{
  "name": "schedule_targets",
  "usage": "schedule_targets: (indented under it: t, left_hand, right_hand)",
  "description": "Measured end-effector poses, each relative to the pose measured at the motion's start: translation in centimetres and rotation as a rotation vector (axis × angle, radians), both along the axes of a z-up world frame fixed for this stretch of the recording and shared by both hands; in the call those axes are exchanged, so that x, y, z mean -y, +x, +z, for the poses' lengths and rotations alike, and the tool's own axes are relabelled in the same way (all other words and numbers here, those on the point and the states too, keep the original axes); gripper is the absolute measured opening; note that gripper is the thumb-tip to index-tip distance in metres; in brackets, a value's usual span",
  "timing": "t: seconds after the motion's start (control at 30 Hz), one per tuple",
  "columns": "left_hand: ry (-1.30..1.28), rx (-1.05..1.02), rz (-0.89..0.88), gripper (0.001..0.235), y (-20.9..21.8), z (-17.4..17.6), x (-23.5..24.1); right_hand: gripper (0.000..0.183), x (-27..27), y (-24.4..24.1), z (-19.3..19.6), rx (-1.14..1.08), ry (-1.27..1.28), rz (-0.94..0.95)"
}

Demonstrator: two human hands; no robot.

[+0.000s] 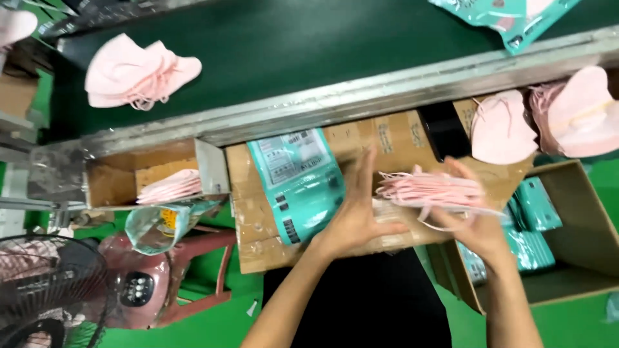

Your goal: Packing pink face masks into plastic pouches at a conveyor belt.

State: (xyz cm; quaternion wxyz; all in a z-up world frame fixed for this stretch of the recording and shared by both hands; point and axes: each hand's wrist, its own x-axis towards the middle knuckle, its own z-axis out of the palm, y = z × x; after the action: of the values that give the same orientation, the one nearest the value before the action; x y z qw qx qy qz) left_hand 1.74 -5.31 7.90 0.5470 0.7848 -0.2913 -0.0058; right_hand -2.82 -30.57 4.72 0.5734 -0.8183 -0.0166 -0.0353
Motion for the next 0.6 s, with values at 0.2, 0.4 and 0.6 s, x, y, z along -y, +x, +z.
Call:
schedule_targets:
  t: [0.2,0.4,0.6]
  left_hand:
    - [0.031,-0.247,-0.094,0.138,-0.7,-7.0,3.2]
    - [0.036,-0.177,0.003,0.123,-0.5,-8.2,5.1]
    - [0.025,-0.518,0.033,0.107,-0.5,-8.0,5.7]
  right_hand:
    - [0.103,-0.9,-0.7,-2.7,0.02,-0.036,-0.093]
    - [0.123,-0.9,-0.5,-4.1,0.097,0.034,0.036]
    - [0.055,-0.3,-0.2,-5.2,0.434,-0.515,0.095]
